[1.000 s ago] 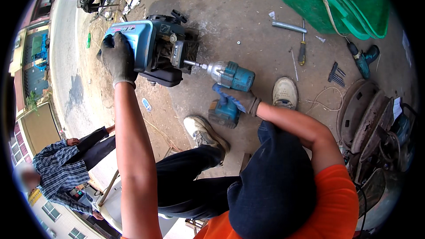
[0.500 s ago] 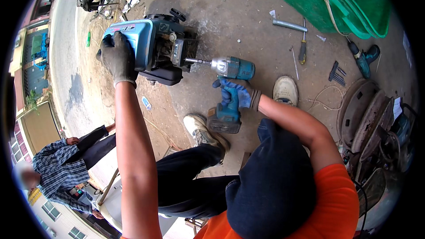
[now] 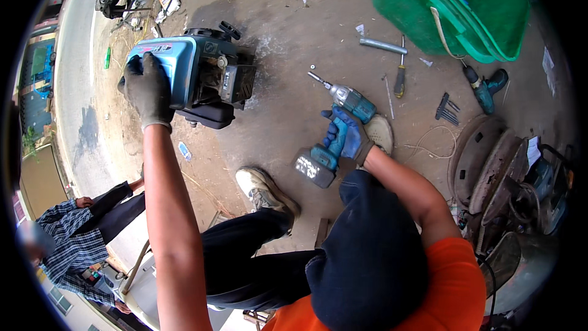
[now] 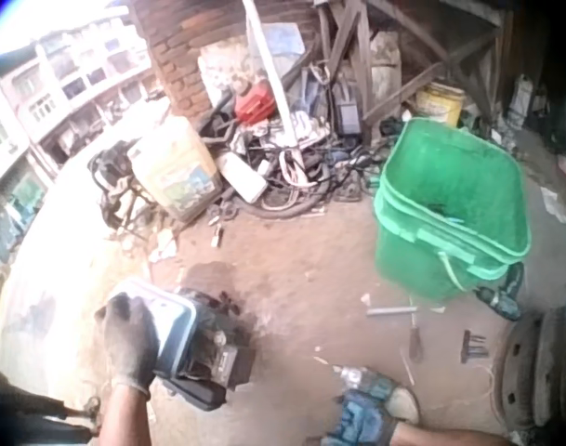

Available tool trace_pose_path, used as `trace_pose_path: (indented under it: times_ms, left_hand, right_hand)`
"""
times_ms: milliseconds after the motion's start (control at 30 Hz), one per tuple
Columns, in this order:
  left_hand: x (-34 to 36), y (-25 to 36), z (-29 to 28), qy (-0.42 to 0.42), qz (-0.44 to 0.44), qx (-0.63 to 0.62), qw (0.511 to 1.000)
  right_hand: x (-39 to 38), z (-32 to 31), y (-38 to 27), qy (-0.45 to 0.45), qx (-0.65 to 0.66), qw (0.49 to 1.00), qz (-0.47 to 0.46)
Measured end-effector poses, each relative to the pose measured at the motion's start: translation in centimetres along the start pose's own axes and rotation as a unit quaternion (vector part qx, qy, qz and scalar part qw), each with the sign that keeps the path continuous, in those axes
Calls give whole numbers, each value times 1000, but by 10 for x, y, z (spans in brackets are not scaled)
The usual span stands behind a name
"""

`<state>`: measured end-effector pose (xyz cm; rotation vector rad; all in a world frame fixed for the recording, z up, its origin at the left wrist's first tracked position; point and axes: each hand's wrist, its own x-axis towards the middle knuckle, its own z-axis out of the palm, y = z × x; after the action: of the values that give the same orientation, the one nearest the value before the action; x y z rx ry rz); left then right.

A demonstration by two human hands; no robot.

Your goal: The person disassembles a small engine, removes the carburetor, and cleans it with a brush. They then reassemble the engine using a cordless impact driver to tighten the bolts.

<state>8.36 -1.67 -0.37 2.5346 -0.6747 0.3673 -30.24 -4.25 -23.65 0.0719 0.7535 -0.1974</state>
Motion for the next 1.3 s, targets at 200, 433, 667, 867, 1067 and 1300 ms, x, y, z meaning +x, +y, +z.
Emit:
trace_pose_path:
  times_ms: [200, 433, 667, 867, 1067, 1300]
  left_hand:
    - [5, 1, 1, -7, 28, -11, 1000]
    - [8, -11, -1, -23, 26, -81, 996]
    - [12, -6, -11, -65, 29, -54, 996]
    - [28, -18, -4, -81, 37, -80, 993]
    - [27, -9, -13, -155, 40, -220, 962]
    - [56, -25, 3, -190, 93, -265, 941]
  right_hand:
    - [12, -21, -2, 89, -57, 993, -58]
    - [-5, -21, -8, 101, -36, 992, -65]
    - [-56, -23, -38, 2, 26, 975, -219]
    - [-142, -46, -100, -43, -108, 893, -435]
    - [-157, -91, -130, 248, -405, 608, -636]
    - [-126, -106, -141, 319, -424, 517, -672]
